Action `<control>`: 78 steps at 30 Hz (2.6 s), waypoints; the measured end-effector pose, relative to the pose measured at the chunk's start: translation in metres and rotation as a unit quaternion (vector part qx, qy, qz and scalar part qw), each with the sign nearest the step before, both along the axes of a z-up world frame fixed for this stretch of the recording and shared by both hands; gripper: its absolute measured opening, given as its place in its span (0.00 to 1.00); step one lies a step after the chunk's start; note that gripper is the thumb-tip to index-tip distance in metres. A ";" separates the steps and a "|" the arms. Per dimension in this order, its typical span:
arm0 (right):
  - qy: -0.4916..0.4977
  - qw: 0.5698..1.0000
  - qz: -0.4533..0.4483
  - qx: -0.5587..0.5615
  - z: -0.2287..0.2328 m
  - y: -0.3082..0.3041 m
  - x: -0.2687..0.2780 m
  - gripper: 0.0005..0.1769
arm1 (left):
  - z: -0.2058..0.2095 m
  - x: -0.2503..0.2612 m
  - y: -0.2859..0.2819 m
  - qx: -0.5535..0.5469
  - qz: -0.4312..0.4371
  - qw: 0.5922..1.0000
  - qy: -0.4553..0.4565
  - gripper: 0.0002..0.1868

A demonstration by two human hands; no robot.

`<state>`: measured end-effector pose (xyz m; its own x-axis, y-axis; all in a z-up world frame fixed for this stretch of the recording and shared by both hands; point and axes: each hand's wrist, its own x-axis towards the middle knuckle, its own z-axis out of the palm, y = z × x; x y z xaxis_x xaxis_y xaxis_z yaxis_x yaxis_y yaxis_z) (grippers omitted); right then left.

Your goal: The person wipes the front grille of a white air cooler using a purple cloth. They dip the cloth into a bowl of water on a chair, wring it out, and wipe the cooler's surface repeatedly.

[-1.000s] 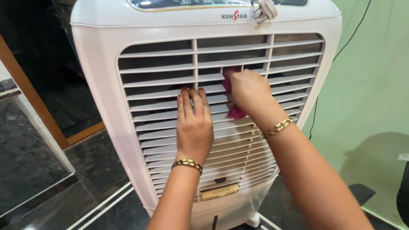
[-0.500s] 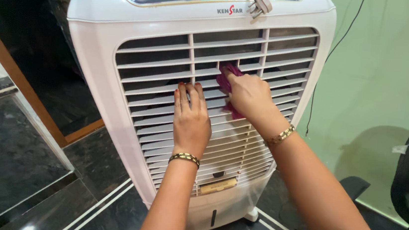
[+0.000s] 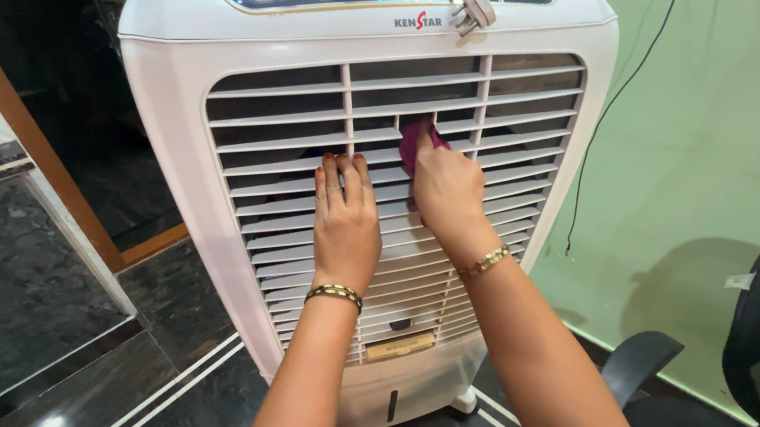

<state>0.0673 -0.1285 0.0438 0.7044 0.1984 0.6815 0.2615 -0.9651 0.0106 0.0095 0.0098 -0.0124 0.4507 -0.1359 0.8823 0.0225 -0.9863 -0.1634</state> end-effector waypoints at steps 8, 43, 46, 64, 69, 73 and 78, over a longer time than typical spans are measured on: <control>0.036 0.995 0.094 0.016 0.013 -0.001 0.004 0.24 | 0.005 -0.005 -0.005 -0.041 -0.041 0.998 0.015 0.33; -0.200 0.966 0.100 0.132 -0.005 -0.088 0.015 0.30 | -0.003 0.000 -0.017 0.041 0.113 0.993 0.021 0.31; -0.192 0.965 0.119 0.129 -0.013 -0.099 0.028 0.32 | -0.004 0.000 -0.018 0.045 0.117 0.992 0.010 0.30; -0.283 0.955 0.043 -0.072 -0.003 -0.139 0.047 0.22 | 0.003 0.016 -0.110 -0.057 -0.097 0.991 0.069 0.37; -0.294 0.942 -0.088 -0.134 0.003 -0.201 0.059 0.18 | 0.000 0.031 -0.106 0.017 -0.038 0.996 0.080 0.37; -0.305 0.935 -0.093 -0.153 0.001 -0.212 0.069 0.18 | -0.002 0.032 -0.108 0.037 -0.014 0.997 0.065 0.37; -0.238 0.951 -0.143 -0.139 0.001 -0.202 0.082 0.12 | 0.000 0.030 -0.105 0.039 -0.024 0.996 0.072 0.43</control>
